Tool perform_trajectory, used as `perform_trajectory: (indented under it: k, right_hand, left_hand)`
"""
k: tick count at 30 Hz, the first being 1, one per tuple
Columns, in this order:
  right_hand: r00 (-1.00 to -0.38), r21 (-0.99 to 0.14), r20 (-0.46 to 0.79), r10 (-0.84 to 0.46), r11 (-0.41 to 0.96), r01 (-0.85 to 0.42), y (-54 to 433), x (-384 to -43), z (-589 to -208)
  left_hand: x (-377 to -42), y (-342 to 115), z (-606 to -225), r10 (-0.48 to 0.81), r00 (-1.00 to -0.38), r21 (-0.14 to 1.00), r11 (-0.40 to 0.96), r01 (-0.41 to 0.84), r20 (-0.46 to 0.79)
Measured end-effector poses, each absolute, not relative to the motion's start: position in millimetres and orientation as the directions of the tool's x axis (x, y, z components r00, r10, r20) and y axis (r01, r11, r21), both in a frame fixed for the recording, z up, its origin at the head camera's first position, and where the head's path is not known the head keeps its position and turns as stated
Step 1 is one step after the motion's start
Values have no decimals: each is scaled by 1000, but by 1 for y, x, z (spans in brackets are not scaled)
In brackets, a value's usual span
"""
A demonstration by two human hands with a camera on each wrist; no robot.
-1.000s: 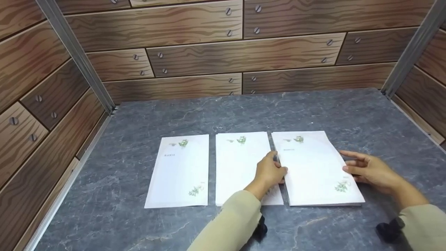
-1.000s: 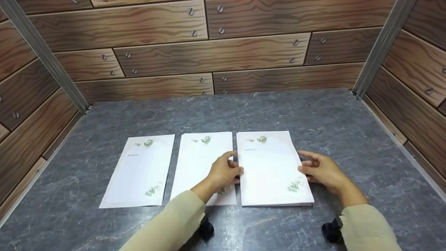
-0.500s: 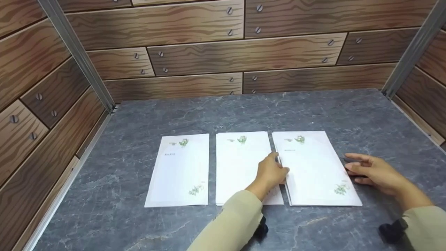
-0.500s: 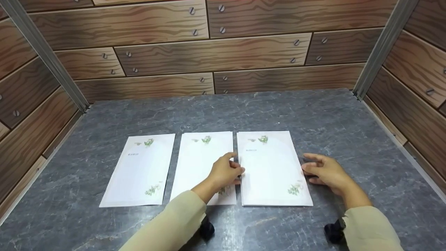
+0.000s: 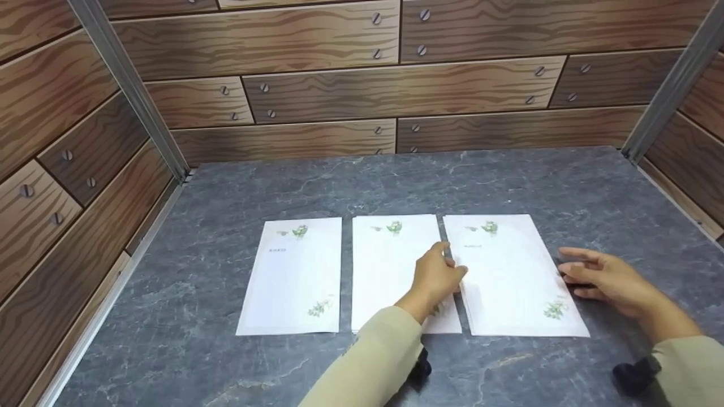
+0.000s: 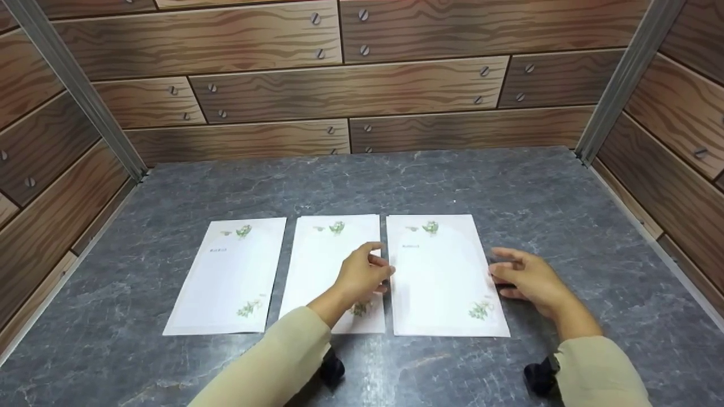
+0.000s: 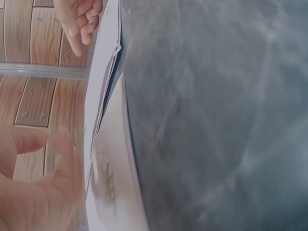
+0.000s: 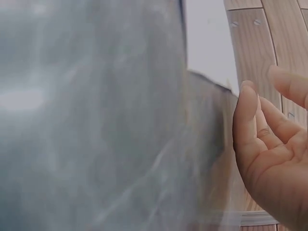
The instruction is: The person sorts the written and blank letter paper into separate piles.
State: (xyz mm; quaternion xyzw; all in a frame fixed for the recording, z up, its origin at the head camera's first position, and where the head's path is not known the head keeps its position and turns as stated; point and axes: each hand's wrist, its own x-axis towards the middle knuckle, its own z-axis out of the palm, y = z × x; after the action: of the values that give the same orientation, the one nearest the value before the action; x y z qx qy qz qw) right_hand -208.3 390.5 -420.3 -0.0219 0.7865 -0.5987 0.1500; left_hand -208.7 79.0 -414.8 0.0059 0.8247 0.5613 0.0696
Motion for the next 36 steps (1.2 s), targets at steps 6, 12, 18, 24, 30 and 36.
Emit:
perform_trajectory:
  k: [6,12,18,24,30,36]
  right_hand:
    - [-970,-939,-138,-198,339,65,378,-211,-414]
    - [-984,-947,-101,-150,318,49,361,-215,-410]
    - [-996,-969,-34,-80,246,13,343,-219,-409]
    - [-1000,-961,5,-6,278,-7,320,-220,-406]
    - [-999,-972,2,42,233,7,296,-222,-404]
    - [-993,-944,46,113,331,-6,270,-228,-402]
  left_hand:
    - [-216,67,-410,112,-993,928,372,3,-42]
    - [-223,50,-408,179,-984,925,370,82,16]
    - [-229,28,-408,233,-972,927,357,112,28]
    - [-233,2,-407,294,-956,934,337,120,17]
    - [-238,-25,-406,295,-955,928,347,134,28]
    - [-242,-51,-406,278,-960,932,341,126,29]
